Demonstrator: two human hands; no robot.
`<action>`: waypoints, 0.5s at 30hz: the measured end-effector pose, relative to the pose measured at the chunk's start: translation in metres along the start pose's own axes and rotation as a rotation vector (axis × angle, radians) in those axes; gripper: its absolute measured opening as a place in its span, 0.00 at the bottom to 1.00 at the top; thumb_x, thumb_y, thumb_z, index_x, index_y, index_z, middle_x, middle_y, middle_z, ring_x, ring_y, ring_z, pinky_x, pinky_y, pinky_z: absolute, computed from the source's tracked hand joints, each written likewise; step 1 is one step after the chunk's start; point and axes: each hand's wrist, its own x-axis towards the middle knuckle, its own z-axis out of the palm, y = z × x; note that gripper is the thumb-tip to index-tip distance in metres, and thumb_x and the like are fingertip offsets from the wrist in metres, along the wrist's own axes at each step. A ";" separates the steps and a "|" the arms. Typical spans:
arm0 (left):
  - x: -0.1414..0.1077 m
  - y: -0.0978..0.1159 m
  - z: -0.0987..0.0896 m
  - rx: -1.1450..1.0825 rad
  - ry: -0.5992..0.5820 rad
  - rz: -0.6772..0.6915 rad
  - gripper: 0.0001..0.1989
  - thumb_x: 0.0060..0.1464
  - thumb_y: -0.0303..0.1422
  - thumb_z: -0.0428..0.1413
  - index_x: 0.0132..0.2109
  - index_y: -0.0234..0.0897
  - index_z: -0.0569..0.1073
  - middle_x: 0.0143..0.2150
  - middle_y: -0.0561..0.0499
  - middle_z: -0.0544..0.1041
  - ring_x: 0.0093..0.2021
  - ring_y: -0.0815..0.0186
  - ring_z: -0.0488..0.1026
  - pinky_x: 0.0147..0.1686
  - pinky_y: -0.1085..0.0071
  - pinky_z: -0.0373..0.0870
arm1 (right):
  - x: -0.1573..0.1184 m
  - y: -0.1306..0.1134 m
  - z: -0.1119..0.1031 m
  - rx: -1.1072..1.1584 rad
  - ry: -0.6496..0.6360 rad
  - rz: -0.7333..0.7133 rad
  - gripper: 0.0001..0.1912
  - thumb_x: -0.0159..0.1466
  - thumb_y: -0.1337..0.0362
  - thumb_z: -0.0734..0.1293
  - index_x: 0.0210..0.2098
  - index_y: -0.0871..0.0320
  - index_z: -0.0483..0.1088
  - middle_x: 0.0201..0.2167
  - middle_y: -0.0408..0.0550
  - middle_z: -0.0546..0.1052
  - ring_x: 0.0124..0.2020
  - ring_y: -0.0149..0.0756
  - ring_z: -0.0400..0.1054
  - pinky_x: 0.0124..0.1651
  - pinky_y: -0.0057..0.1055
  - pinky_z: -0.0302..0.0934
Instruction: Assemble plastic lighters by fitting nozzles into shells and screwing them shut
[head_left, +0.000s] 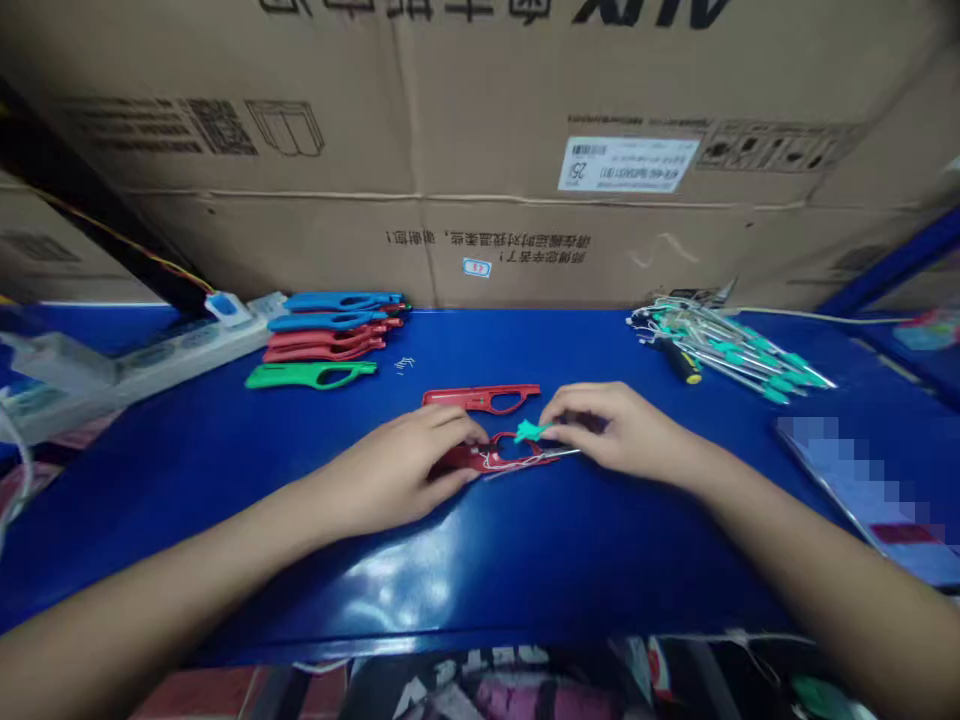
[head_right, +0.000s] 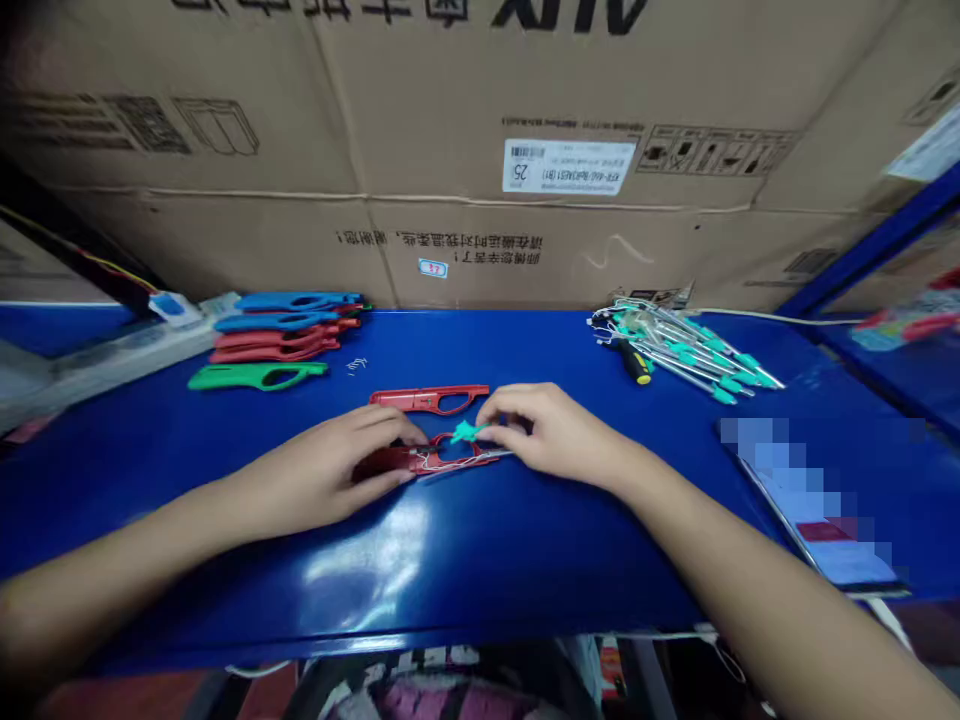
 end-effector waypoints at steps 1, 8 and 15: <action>0.001 0.002 0.001 -0.002 0.006 -0.002 0.10 0.65 0.34 0.55 0.53 0.43 0.71 0.54 0.50 0.75 0.54 0.59 0.72 0.53 0.61 0.70 | 0.001 -0.003 0.004 -0.008 -0.008 -0.011 0.05 0.68 0.65 0.68 0.38 0.59 0.76 0.34 0.45 0.77 0.33 0.30 0.69 0.38 0.27 0.60; 0.000 0.007 0.005 -0.013 0.056 -0.021 0.10 0.65 0.33 0.55 0.52 0.42 0.72 0.52 0.49 0.76 0.52 0.59 0.73 0.51 0.61 0.70 | 0.002 -0.015 0.017 -0.120 -0.020 -0.012 0.05 0.68 0.66 0.67 0.39 0.57 0.76 0.38 0.48 0.74 0.39 0.34 0.69 0.41 0.31 0.61; -0.004 0.005 0.006 -0.027 0.067 -0.019 0.10 0.64 0.33 0.56 0.52 0.41 0.72 0.51 0.48 0.76 0.52 0.59 0.73 0.52 0.60 0.70 | 0.001 -0.012 0.021 -0.154 -0.052 -0.027 0.06 0.69 0.67 0.66 0.40 0.58 0.77 0.38 0.48 0.74 0.39 0.35 0.69 0.42 0.32 0.62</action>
